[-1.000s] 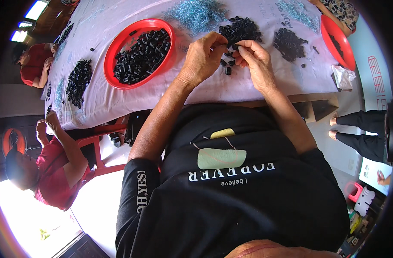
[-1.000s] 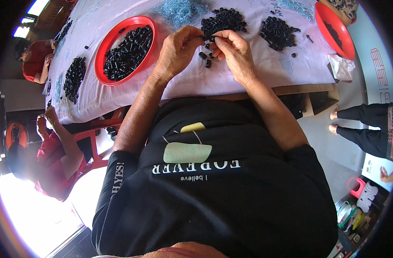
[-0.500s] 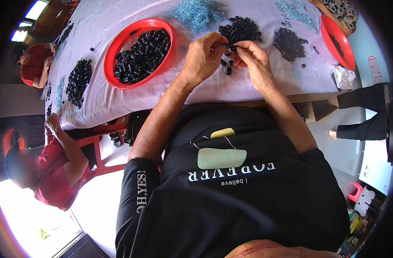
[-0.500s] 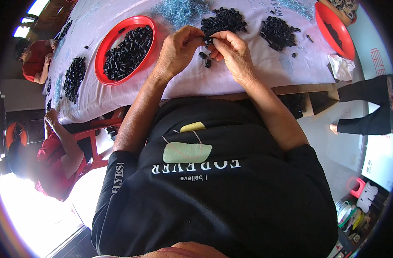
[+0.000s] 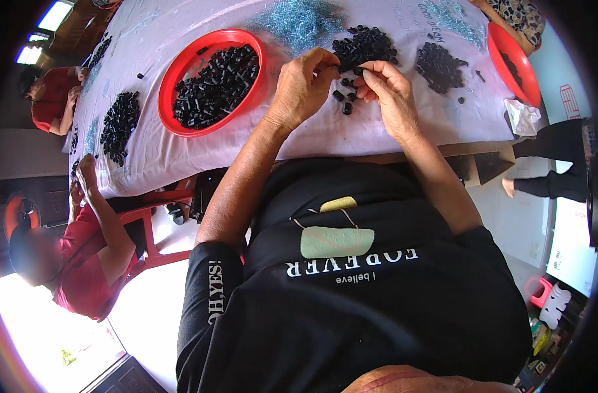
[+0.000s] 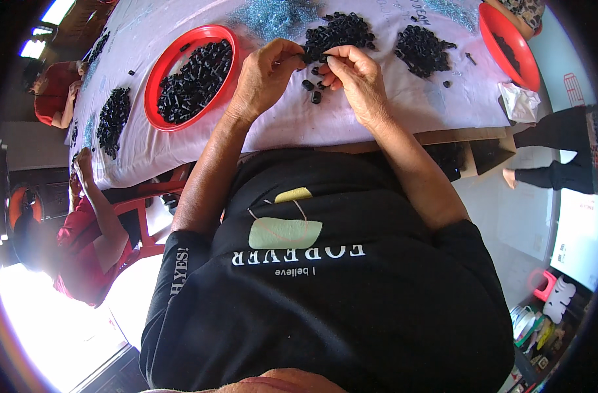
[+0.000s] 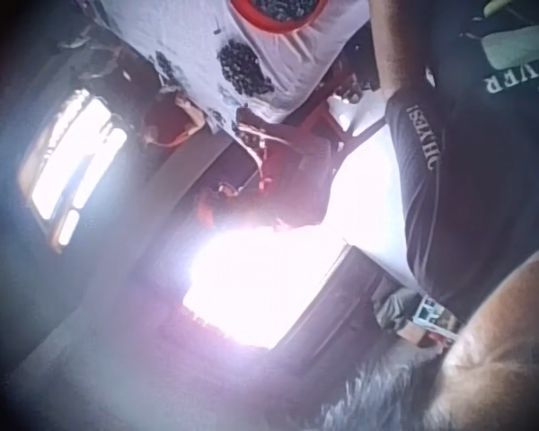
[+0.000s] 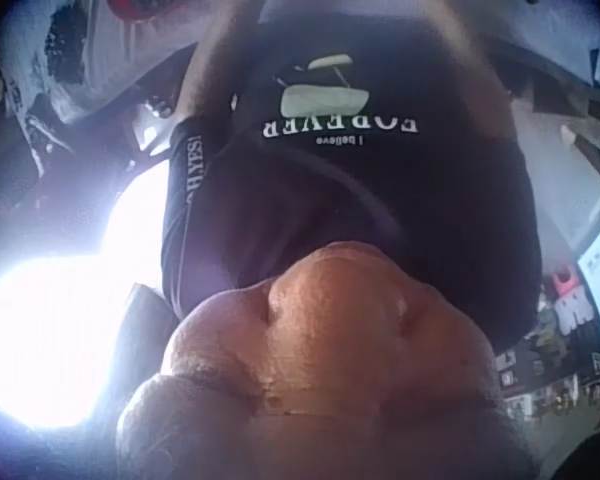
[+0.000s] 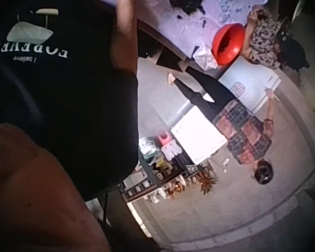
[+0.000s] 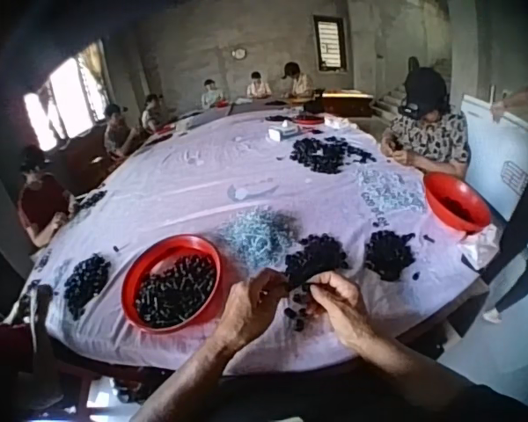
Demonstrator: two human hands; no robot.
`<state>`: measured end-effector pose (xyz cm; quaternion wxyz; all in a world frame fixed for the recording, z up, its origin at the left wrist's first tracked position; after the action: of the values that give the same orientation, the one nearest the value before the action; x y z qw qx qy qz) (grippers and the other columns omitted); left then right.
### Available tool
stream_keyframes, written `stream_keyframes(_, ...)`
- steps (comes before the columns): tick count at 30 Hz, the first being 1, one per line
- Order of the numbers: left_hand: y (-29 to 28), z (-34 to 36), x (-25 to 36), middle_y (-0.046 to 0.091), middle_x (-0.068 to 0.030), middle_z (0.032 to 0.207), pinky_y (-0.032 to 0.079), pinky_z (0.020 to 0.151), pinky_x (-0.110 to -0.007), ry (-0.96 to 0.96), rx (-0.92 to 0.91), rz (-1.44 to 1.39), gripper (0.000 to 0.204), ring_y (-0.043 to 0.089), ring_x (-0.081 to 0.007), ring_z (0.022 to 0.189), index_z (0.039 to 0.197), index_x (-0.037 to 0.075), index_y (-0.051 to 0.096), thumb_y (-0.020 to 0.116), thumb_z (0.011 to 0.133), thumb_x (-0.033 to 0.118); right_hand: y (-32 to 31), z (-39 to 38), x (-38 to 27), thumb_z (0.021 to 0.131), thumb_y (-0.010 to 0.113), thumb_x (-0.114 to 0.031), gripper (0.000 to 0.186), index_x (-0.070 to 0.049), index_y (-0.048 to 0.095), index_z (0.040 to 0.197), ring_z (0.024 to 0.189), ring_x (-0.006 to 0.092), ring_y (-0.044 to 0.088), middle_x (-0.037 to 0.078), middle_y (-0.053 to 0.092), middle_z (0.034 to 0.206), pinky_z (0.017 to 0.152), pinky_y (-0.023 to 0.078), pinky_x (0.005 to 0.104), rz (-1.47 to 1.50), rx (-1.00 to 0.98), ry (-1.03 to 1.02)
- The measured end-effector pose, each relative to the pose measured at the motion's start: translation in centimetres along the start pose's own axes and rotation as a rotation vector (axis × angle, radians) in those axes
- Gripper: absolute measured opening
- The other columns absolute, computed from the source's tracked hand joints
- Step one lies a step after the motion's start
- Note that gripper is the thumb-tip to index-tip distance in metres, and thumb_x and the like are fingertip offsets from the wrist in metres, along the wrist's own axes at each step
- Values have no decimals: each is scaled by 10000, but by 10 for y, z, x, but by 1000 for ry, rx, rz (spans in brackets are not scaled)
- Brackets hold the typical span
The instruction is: The person sorts and inspects small black plastic components by hand on a workshop table.
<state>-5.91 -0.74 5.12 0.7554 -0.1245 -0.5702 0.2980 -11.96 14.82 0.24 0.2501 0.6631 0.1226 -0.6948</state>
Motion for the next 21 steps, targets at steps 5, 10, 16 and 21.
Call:
stream_keyframes(5,1,0,-3,720,-91,900,526,743,-259,-3,-11,-38,175,679,-130,839,1045,-1,639,644,875,38,5,-1,1,961,604,-159,196,-45,618,1119,727,85,607,44,681,897,651,468,213,-12,-37,8)
stream_keyframes(10,5,1,-4,719,-91,918,522,745,-256,-5,-57,-107,178,673,-125,847,1054,-13,635,635,881,29,8,-2,0,967,584,-162,168,-39,614,1078,707,87,636,46,694,886,630,491,207,-12,-46,-5)
stream_keyframes(16,-13,3,-9,725,-136,875,547,739,-312,-3,24,-93,160,711,-210,804,990,0,662,643,838,45,8,-1,-1,969,582,-159,162,-39,613,1073,713,89,638,46,693,884,629,495,209,-11,-40,-11)
stream_keyframes(21,-30,9,-15,724,-122,862,535,717,-285,11,90,-121,167,697,-161,785,1000,0,667,659,845,60,5,0,2,969,585,-163,164,-39,613,1072,715,88,637,45,691,877,629,498,213,-8,-45,-23)
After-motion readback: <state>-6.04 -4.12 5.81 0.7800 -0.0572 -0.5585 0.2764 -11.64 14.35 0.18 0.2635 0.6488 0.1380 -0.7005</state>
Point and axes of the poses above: each hand's wrist, its own z-axis towards the middle knuckle, its own y-axis out of the palm, x = y × z, the point moved 7 cm from there along z, towards the middle knuckle
